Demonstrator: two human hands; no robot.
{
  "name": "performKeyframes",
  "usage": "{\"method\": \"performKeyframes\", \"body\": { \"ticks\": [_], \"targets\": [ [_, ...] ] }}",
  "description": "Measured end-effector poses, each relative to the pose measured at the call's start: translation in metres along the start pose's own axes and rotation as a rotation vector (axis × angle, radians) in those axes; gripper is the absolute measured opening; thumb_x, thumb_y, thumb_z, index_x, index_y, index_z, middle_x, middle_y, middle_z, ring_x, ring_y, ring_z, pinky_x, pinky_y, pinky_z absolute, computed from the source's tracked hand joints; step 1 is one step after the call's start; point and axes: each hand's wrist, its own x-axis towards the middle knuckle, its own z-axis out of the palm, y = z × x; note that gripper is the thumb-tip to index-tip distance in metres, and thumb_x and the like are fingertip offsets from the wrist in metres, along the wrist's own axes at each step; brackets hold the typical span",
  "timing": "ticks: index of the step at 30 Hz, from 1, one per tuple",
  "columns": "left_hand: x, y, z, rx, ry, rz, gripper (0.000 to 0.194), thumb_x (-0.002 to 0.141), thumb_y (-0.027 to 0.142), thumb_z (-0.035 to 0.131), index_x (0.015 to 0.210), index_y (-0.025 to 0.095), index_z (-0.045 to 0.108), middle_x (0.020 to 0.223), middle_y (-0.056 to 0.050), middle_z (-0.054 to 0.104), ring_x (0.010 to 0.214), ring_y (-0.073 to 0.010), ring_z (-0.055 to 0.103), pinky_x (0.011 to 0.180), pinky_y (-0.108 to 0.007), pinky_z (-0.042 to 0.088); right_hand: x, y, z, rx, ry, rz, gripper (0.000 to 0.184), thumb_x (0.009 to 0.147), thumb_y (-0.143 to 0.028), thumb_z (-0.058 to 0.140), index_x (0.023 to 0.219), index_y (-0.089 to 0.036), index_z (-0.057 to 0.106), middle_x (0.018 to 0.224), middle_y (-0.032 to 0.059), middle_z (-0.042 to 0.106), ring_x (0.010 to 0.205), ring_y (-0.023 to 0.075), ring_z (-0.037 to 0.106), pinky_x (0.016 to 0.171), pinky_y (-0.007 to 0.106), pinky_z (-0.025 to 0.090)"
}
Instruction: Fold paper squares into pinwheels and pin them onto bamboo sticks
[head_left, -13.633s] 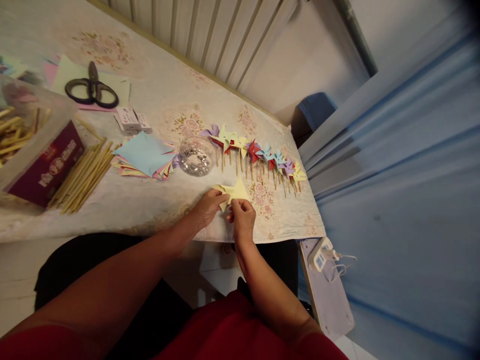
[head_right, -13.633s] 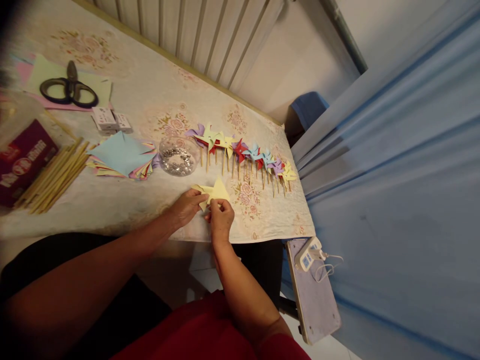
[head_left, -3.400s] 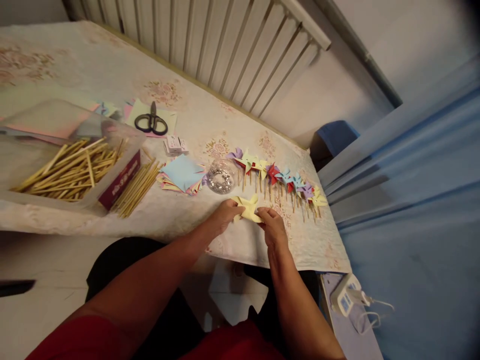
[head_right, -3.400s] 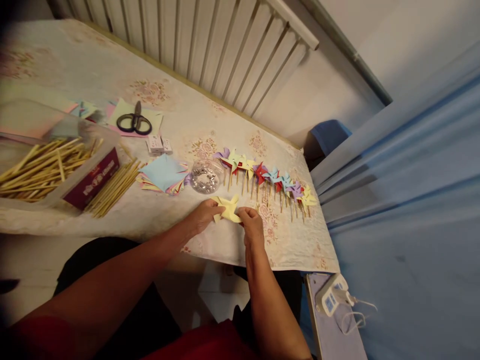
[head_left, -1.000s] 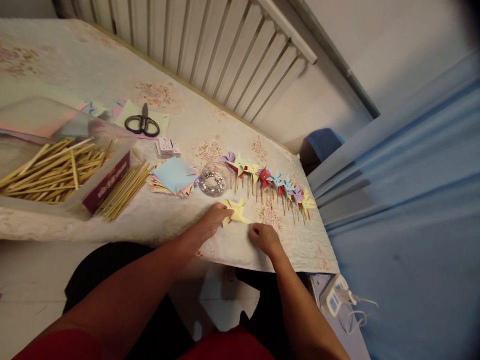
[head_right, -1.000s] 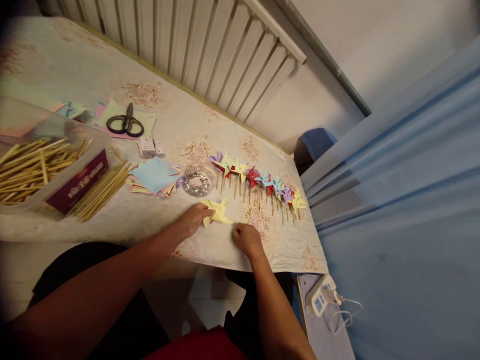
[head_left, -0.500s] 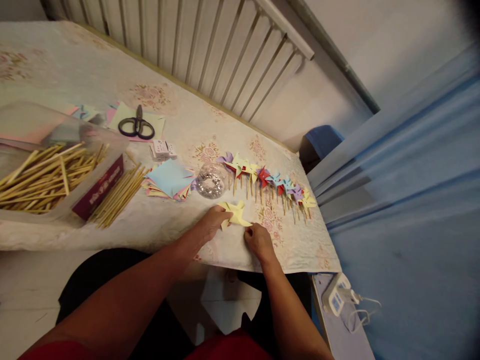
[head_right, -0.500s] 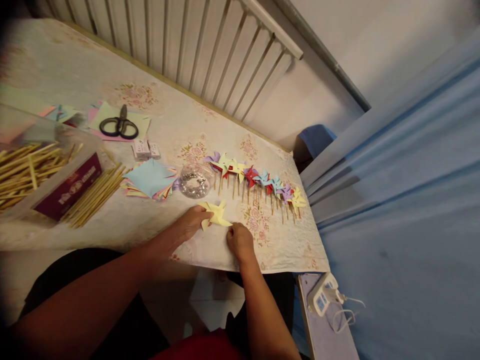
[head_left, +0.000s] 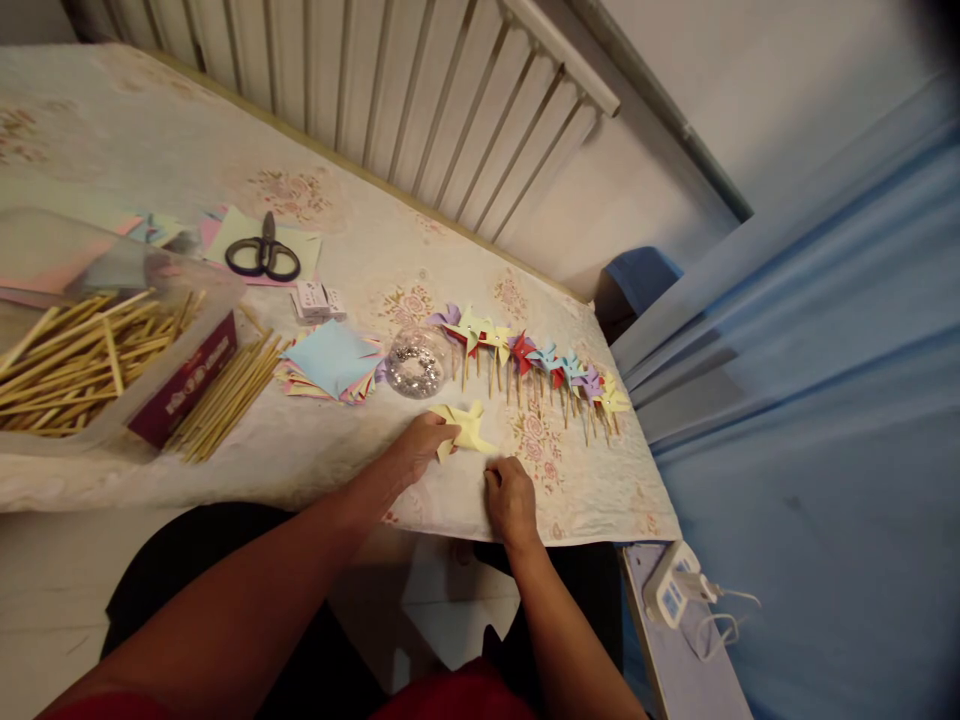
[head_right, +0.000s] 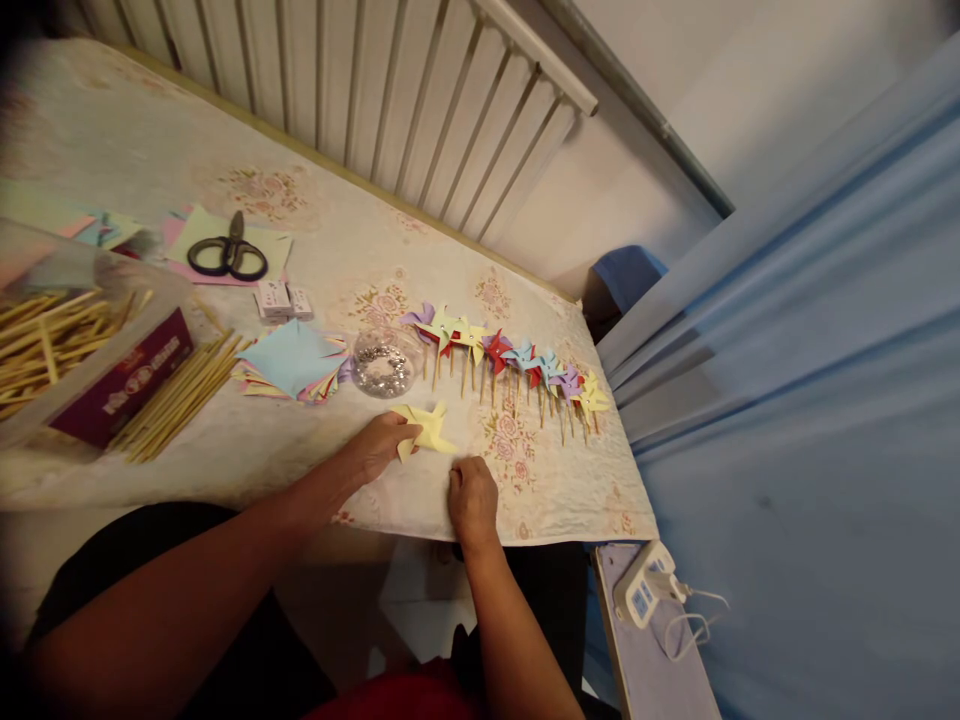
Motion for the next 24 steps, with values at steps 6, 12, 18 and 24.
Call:
{"method": "performKeyframes", "body": {
  "ticks": [6, 12, 18, 24],
  "targets": [
    [-0.0015, 0.0011, 0.0008, -0.009, 0.005, 0.002, 0.005, 0.062, 0.016, 0.063, 0.066, 0.015, 0.060, 0.062, 0.000, 0.061, 0.053, -0.0098, 0.050, 0.051, -0.022, 0.035, -0.0012, -0.0044, -0.0016, -0.022, -0.017, -0.003, 0.019, 0.087, -0.009, 0.048, 0.083, -0.017, 0.064, 0.086, 0.0080, 0.063, 0.084, 0.0198, 0.058, 0.079, 0.029, 0.044],
    [-0.0027, 0.0023, 0.0015, -0.027, 0.012, -0.005, 0.006, 0.062, 0.014, 0.064, 0.068, 0.015, 0.061, 0.062, 0.001, 0.061, 0.054, -0.0102, 0.052, 0.051, -0.022, 0.036, 0.0007, -0.0018, 0.0051, -0.086, 0.005, -0.012, 0.019, 0.086, -0.008, 0.048, 0.083, -0.018, 0.063, 0.085, 0.0068, 0.062, 0.082, 0.0192, 0.056, 0.077, 0.028, 0.044],
    [0.0006, -0.0032, -0.0014, -0.036, 0.031, -0.004, 0.011, 0.061, 0.014, 0.064, 0.072, 0.015, 0.061, 0.063, 0.002, 0.062, 0.053, -0.0096, 0.052, 0.051, -0.021, 0.037, 0.0035, -0.0006, 0.0046, -0.094, -0.019, -0.008, 0.019, 0.086, -0.007, 0.048, 0.083, -0.017, 0.063, 0.085, 0.0071, 0.062, 0.081, 0.0188, 0.055, 0.076, 0.028, 0.043],
    [0.0021, -0.0039, -0.0019, -0.016, 0.030, 0.006, 0.010, 0.062, 0.015, 0.065, 0.072, 0.015, 0.061, 0.065, 0.002, 0.062, 0.055, -0.0102, 0.053, 0.053, -0.022, 0.038, 0.0057, -0.0015, 0.0012, -0.085, -0.063, -0.013, 0.020, 0.086, -0.006, 0.047, 0.084, -0.017, 0.064, 0.086, 0.0075, 0.062, 0.082, 0.0187, 0.055, 0.077, 0.028, 0.042]
  ]
}}
